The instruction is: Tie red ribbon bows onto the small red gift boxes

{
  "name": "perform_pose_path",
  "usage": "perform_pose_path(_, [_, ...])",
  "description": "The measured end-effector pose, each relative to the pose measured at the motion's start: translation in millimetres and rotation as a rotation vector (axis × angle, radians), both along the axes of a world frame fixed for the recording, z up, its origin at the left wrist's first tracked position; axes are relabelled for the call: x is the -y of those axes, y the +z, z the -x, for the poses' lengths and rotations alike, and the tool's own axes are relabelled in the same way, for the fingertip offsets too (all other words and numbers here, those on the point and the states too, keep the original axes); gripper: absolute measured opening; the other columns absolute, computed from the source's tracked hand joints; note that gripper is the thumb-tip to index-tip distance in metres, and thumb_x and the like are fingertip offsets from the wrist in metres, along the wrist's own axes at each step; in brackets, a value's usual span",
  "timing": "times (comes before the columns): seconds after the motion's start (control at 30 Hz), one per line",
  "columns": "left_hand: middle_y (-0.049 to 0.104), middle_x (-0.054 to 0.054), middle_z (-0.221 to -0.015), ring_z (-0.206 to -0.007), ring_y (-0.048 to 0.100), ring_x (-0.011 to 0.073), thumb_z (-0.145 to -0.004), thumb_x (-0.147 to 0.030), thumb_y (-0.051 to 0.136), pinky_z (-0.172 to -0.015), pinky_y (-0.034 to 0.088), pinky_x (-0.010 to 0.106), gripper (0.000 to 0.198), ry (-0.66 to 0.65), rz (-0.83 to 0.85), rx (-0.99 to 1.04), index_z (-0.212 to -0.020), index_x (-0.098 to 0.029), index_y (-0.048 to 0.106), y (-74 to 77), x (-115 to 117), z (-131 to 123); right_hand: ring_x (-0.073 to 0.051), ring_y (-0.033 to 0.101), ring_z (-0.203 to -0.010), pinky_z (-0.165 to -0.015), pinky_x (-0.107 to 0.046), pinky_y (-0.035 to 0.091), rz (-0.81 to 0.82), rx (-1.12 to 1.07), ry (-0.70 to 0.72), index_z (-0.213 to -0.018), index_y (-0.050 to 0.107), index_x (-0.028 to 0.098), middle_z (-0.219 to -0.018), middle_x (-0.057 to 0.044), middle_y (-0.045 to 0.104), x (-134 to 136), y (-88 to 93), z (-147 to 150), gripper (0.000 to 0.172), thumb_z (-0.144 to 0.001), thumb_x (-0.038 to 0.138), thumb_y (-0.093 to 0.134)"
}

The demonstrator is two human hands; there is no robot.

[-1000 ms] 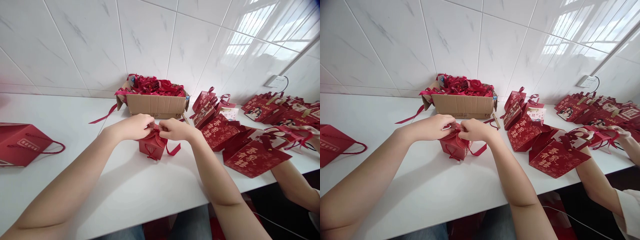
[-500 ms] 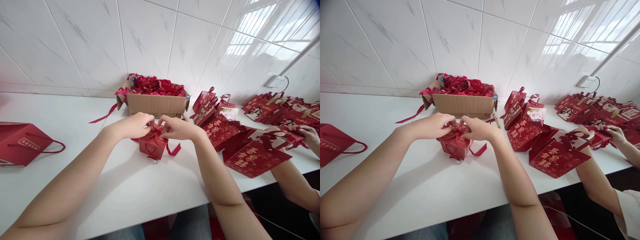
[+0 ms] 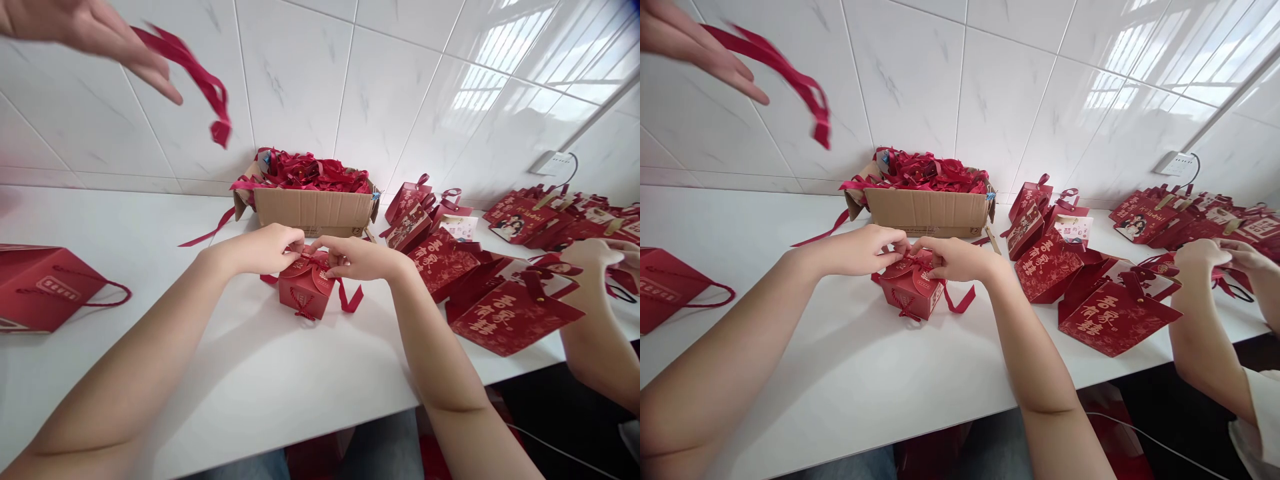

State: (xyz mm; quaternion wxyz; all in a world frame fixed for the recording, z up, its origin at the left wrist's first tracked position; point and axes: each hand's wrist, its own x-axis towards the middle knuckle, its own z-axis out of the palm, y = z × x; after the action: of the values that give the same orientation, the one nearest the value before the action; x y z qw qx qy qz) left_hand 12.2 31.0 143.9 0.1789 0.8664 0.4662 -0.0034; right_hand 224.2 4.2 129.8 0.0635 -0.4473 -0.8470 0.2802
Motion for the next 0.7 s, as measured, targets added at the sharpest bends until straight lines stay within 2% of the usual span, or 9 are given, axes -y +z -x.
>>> perform_pose_path(0.17, [0.068,0.003,-0.095,-0.068,0.060,0.0178,-0.078,-0.033,0.048,-0.056,0.043,0.027,0.014,-0.048,0.030,-0.038,-0.083,-0.023,0.058,1.3,-1,2,-0.013,0.053,-0.072,-0.063,-0.024,0.036,0.002,-0.002,0.000,-0.123,0.051,0.027,-0.080,0.002,0.060,0,0.2,0,0.041,-0.082,0.024,0.057])
perform_pose_path(0.37, [0.065,0.004,-0.106,-0.077,0.062,0.0185,-0.077,-0.030,0.048,-0.058,0.045,0.026,0.015,-0.041,0.025,-0.042,-0.087,-0.023,0.057,2.4,0,2,-0.013,0.052,-0.072,-0.062,-0.024,0.037,0.002,0.025,0.011,-0.124,0.053,0.028,-0.078,0.002,0.059,0,1.5,-2,0.041,-0.083,0.021,0.055])
perform_pose_path(0.7, [0.054,0.003,-0.121,-0.070,0.058,0.0141,-0.080,-0.032,0.047,-0.058,0.042,0.028,0.014,-0.095,-0.049,-0.041,-0.079,-0.021,0.056,-7.9,-10,9,-0.013,0.053,-0.069,-0.060,-0.024,0.037,0.067,0.019,0.014,-0.127,0.048,0.028,-0.073,0.004,0.057,-3,0.1,-7,0.046,-0.082,0.024,0.059])
